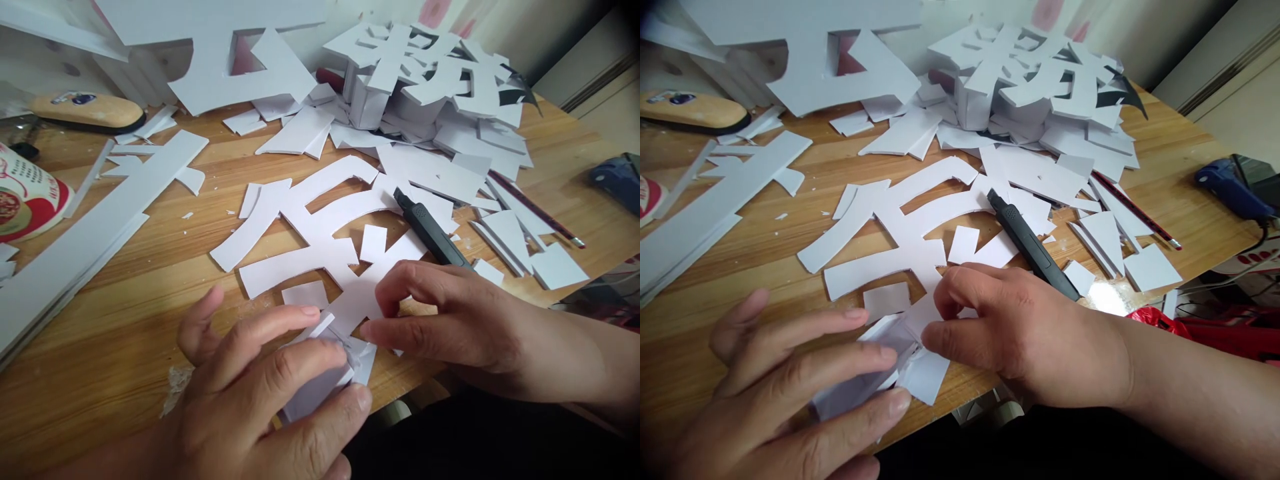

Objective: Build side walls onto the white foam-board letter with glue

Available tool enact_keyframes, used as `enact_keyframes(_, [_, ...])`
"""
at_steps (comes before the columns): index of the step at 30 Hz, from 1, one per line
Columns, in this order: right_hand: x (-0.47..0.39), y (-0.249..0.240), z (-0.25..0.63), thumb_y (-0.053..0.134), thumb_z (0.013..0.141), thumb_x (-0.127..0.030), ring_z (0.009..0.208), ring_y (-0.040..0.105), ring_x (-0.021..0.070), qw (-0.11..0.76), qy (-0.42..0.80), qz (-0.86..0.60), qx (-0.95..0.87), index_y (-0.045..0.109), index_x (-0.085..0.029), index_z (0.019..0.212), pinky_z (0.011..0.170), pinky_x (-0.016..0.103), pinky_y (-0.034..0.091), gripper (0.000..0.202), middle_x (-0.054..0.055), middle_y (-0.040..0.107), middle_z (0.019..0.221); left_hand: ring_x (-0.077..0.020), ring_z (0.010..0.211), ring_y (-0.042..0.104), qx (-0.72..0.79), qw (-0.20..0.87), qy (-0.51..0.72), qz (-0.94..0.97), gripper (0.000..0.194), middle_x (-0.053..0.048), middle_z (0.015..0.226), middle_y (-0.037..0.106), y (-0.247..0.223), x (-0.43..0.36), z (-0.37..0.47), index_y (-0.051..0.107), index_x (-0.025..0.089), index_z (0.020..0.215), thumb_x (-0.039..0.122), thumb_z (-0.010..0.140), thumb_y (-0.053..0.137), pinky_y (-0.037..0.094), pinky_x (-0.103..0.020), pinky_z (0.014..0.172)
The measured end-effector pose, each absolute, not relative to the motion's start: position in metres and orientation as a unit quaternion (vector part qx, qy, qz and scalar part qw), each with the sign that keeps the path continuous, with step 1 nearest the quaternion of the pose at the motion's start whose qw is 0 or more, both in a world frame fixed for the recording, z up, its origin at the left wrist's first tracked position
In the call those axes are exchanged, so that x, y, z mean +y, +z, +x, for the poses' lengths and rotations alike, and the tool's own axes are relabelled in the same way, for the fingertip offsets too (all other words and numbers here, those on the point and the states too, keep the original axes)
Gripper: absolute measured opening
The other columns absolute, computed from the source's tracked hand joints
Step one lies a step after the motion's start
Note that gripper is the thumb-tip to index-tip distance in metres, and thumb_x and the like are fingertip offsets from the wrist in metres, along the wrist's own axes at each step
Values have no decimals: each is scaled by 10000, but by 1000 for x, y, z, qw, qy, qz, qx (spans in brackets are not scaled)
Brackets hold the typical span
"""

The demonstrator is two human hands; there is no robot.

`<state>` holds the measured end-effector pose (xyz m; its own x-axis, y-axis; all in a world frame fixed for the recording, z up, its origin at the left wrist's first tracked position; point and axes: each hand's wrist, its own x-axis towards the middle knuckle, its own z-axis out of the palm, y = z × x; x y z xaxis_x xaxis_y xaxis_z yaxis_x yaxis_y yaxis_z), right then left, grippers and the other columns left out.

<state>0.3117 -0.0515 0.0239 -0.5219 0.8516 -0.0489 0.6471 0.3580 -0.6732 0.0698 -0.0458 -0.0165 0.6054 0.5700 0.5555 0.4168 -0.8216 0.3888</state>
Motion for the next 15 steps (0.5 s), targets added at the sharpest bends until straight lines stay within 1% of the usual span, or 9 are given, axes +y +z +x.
enact_keyframes(2, [-53, 24, 312, 537, 918, -215, 675, 536, 94, 160, 286, -433, -840, 618, -227, 1018, 571, 198, 423, 129, -6, 588, 883, -236, 1100, 586, 280, 115, 346, 888, 255, 77, 989, 720, -17, -46, 70, 714, 396, 831, 400, 892, 466, 163, -549, 1147])
enact_keyframes(4, [-54, 24, 311, 489, 938, -197, 714, 535, 106, 160, 242, -410, -865, 637, -198, 1034, 599, 207, 430, 177, 31, 583, 933, -252, 1126, 573, 276, 123, 331, 894, 258, 72, 1077, 708, -17, -45, 69, 712, 403, 859, 441, 894, 459, 157, -579, 1135])
enact_keyframes(6, [-55, 24, 310, 450, 956, -195, 731, 530, 112, 162, 217, -398, -877, 647, -173, 1040, 610, 213, 431, 215, 53, 577, 948, -264, 1148, 555, 262, 127, 312, 904, 266, 62, 1107, 702, -16, -44, 68, 709, 402, 891, 464, 901, 451, 135, -613, 1124])
enact_keyframes(8, [-55, 26, 308, 461, 956, -207, 733, 531, 105, 160, 227, -404, -872, 638, -181, 1051, 606, 202, 429, 202, 47, 578, 958, -266, 1158, 547, 250, 130, 303, 910, 273, 63, 1082, 711, -15, -44, 67, 707, 394, 904, 467, 909, 444, 112, -622, 1127])
enact_keyframes(10, [-55, 28, 306, 510, 941, -224, 713, 533, 86, 156, 262, -422, -854, 623, -211, 1048, 591, 182, 425, 156, 16, 582, 946, -261, 1143, 562, 257, 134, 319, 902, 278, 71, 1014, 728, -15, -44, 67, 708, 387, 887, 478, 907, 445, 106, -609, 1140])
enact_keyframes(12, [-55, 29, 305, 544, 927, -240, 662, 524, 68, 161, 296, -435, -835, 615, -232, 1019, 560, 169, 417, 117, -16, 581, 891, -259, 1125, 582, 268, 138, 334, 893, 281, 72, 951, 736, -15, -44, 67, 708, 385, 868, 491, 896, 448, 118, -599, 1148])
enact_keyframes(15, [-56, 30, 305, 543, 927, -239, 620, 514, 55, 163, 334, -451, -812, 606, -235, 992, 524, 158, 411, 91, -36, 574, 844, -264, 1124, 587, 263, 136, 325, 898, 269, 67, 918, 736, -16, -44, 67, 707, 396, 883, 483, 884, 453, 122, -606, 1147])
